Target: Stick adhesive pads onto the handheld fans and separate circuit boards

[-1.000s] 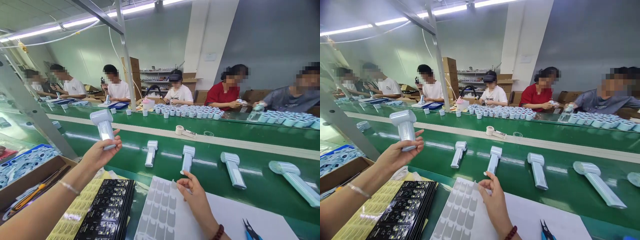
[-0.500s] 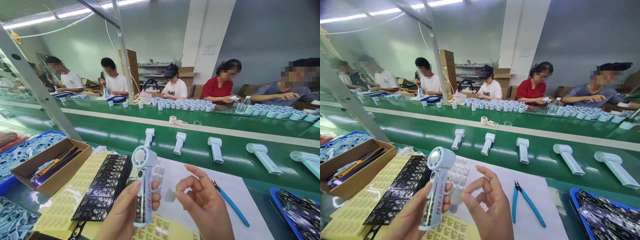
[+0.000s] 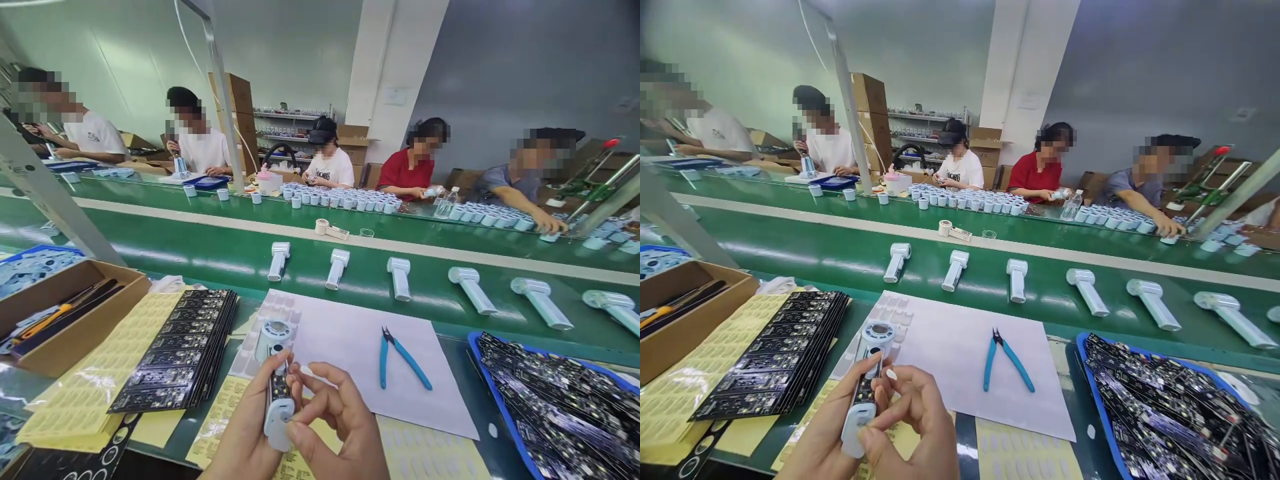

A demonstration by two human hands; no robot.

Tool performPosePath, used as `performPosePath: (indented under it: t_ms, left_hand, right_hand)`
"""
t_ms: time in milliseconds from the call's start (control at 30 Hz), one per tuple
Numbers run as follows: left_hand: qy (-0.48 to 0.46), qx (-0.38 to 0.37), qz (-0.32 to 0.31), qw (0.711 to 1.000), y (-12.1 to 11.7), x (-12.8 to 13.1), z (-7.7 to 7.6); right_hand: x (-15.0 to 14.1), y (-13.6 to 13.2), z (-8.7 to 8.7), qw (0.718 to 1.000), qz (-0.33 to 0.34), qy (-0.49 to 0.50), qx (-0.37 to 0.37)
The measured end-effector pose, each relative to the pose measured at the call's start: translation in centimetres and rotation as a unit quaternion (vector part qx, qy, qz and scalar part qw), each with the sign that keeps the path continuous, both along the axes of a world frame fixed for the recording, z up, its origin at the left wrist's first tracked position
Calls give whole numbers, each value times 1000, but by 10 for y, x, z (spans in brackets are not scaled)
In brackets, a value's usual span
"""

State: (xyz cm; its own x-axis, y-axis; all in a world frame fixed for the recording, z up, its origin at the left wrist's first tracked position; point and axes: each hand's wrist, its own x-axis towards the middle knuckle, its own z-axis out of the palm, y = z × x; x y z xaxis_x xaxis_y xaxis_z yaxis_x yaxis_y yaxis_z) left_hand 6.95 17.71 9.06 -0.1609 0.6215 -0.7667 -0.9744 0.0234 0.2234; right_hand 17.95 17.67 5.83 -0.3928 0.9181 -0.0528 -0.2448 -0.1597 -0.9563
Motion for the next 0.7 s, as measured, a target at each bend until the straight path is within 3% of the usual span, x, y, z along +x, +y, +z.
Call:
performPosePath:
  t_ms: [500,700]
  left_hand:
    - [12,16,10,1000,-4,0,-2]
    - [-18,29,17,999,-7,5,2]
  right_hand:
    - [-5,1,19,999,-5,-38,-14]
    - [-6,-6,11,996,-20,-70,49]
